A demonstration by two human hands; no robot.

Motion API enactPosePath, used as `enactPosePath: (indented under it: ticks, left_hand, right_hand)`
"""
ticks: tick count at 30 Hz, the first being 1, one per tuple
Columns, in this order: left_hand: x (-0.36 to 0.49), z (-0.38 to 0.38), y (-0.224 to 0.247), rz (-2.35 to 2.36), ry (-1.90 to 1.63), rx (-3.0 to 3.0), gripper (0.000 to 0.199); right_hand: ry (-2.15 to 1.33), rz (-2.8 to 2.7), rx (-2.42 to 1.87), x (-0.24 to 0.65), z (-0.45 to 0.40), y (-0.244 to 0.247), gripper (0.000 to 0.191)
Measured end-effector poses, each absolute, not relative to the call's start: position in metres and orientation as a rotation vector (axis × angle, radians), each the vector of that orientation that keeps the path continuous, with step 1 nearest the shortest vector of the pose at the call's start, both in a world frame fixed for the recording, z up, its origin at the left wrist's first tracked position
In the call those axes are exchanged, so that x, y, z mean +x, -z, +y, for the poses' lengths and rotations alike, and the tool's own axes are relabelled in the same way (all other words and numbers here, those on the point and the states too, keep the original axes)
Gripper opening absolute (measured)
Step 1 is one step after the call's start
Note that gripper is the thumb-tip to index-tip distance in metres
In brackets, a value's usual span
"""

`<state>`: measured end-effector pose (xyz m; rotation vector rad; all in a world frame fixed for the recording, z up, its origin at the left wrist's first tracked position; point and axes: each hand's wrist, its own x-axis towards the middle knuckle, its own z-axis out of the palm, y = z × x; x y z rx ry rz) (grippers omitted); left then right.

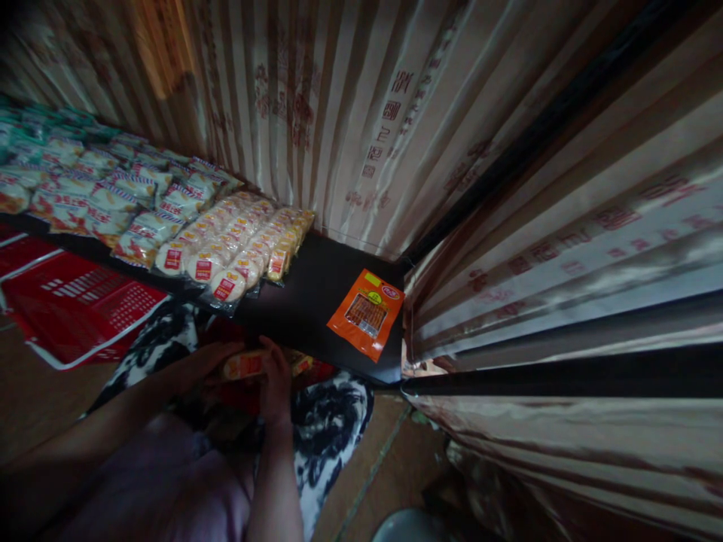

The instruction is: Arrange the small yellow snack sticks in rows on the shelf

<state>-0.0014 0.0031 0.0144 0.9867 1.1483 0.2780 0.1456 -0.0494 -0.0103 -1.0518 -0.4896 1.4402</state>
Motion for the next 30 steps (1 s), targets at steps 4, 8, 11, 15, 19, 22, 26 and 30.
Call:
enactPosePath:
  ticks: [4,8,11,15,19,22,26,30]
  left_hand:
    - [0.003,0.005,-0.022,1.184,-0.177,0.945,0.058]
    - [0.006,0.007,-0.024,1.228,-0.194,0.956,0.066]
    - [0.006,0.01,-0.027,1.25,-0.244,0.981,0.067]
    - [0.005,0.011,-0.034,1.211,-0.316,0.997,0.067]
    - [0.005,0.012,-0.038,1.181,-0.357,0.998,0.066]
    - [0.006,0.013,-0.038,1.181,-0.388,0.965,0.064]
    - [0.007,0.017,-0.036,1.184,-0.408,0.91,0.058]
    - [0.007,0.017,-0.032,1.115,-0.458,0.873,0.048]
  right_hand:
    - [-1.413,-0.51,-1.099,0.146,-0.05,0.012,0.028]
    - [-1.415,-0.524,-1.11,0.146,-0.05,0.016,0.025]
    - [-1.409,-0.526,-1.113,0.145,-0.05,0.018,0.025]
    - [-1.413,-0.498,-1.111,0.143,-0.05,0.019,0.025]
    - [-1.458,-0.45,-1.084,0.141,-0.05,0.018,0.026]
    - [-1.472,-0.43,-1.066,0.14,-0.05,0.016,0.025]
    - [-1.457,-0.439,-1.035,0.141,-0.049,0.016,0.023]
    - [-1.397,-0.487,-1.049,0.141,-0.049,0.022,0.019]
